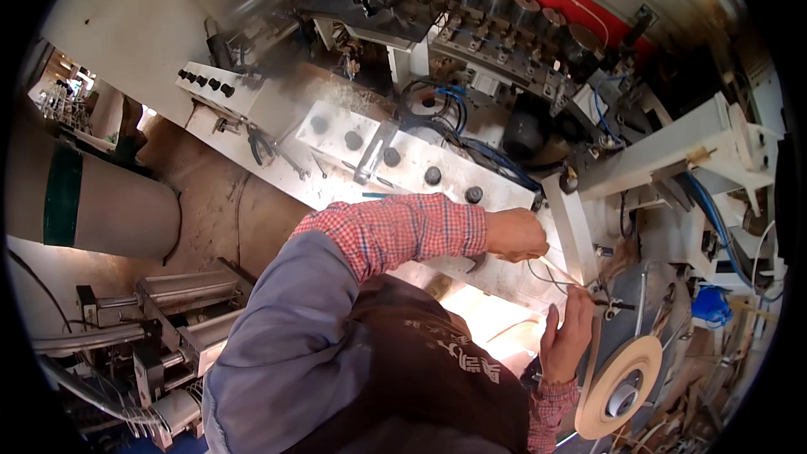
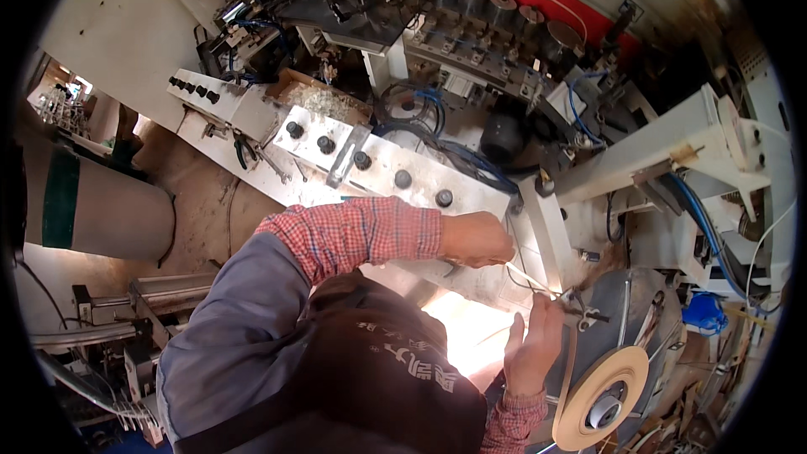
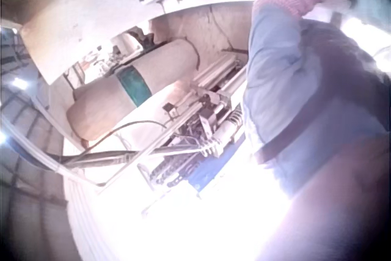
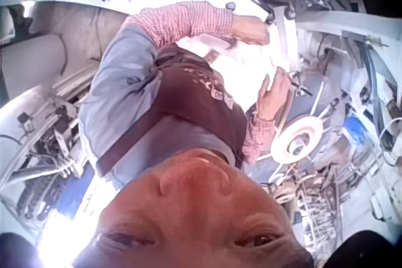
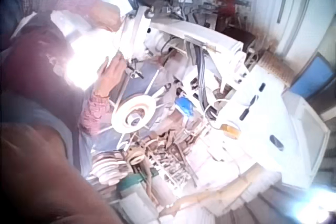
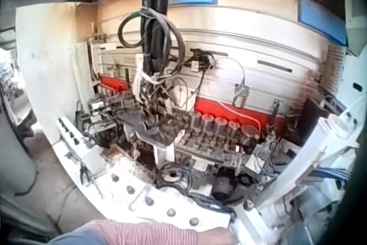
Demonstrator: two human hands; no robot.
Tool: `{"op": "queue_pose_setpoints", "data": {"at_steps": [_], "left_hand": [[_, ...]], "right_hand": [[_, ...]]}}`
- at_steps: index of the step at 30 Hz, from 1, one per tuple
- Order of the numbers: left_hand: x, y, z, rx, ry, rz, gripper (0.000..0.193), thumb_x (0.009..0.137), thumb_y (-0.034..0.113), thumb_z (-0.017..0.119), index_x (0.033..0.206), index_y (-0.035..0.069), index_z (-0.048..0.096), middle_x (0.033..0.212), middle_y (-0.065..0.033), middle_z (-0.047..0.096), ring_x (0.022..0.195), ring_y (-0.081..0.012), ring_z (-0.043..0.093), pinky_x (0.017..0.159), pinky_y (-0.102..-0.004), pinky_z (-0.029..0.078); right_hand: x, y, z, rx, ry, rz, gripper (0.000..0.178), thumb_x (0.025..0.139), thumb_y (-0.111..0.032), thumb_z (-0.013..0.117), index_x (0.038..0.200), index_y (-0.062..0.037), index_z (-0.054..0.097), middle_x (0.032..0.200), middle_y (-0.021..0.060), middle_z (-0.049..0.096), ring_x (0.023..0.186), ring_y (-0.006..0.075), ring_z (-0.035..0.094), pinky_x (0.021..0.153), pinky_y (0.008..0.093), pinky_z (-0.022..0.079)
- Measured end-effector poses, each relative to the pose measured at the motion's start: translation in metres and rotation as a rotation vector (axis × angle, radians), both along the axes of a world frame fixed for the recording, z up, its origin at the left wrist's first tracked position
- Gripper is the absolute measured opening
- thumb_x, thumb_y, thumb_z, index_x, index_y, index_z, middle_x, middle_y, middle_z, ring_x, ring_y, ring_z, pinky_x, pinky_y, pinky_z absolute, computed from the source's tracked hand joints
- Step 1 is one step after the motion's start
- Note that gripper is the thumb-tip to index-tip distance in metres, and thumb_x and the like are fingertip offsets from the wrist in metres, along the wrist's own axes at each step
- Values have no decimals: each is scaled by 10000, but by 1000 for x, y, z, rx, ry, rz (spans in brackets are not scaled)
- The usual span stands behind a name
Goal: The person handles a wooden ring, places it on a rotating machine, and adjusts various levers and knobs. They then move a large wooden board across the workshop floor.
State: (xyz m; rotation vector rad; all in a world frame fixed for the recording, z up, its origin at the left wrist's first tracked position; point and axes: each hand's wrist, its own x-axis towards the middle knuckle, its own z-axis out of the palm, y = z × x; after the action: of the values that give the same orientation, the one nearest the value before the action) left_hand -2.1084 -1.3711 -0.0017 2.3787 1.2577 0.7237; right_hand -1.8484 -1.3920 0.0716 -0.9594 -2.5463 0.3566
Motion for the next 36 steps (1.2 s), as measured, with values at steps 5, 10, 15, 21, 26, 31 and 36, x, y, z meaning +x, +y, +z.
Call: {"op": "queue_pose_setpoints", "data": {"at_steps": [5,10,15,21,26,31,36], "left_hand": [[-80,-25,1,-24,39,37,170,833,183,666,751,36,644,772,-156,660,720,-383,652,626,-473,501],[-199,-53,-4,25,-16,117,177,871,198,640,779,48,645,791,-141,655,749,-366,662,646,-475,510],[-329,-84,-6,105,-74,396,178,888,199,635,800,44,635,843,-142,659,764,-366,660,658,-468,516],[-471,-81,4,271,-560,863,209,940,177,642,1063,8,636,881,-76,633,698,-176,633,640,-293,499],[-527,-31,-2,210,-721,905,310,1001,269,591,1171,9,598,930,-78,631,683,-153,605,643,-297,484],[-537,26,-12,-89,-824,790,487,1017,424,452,1232,8,587,1233,-199,630,1131,-393,599,951,-432,456],[-543,51,-15,63,-635,661,520,1036,440,374,1191,-5,593,1174,-217,655,1089,-415,606,924,-445,458]], "right_hand": [[-92,18,-6,123,-172,62,249,800,-3,650,1047,-10,619,950,169,613,922,374,587,806,471,493],[-209,17,-15,144,-243,178,55,833,-55,587,803,-61,541,793,127,568,795,350,593,636,456,498],[-345,34,-18,113,-199,327,57,849,-44,586,805,-53,550,780,139,566,769,356,601,625,468,492],[-482,83,-28,127,-167,238,74,868,-76,582,906,-71,645,866,163,661,809,387,657,665,488,514],[-545,117,-42,110,-222,232,158,868,-127,610,985,-81,706,901,183,700,830,406,668,712,501,527],[-572,143,-48,113,-234,289,156,891,-168,629,1002,-96,712,867,181,696,797,415,661,693,518,521],[-597,158,-43,122,-293,330,136,877,-155,598,942,-93,701,876,157,707,813,396,679,719,506,535]]}}
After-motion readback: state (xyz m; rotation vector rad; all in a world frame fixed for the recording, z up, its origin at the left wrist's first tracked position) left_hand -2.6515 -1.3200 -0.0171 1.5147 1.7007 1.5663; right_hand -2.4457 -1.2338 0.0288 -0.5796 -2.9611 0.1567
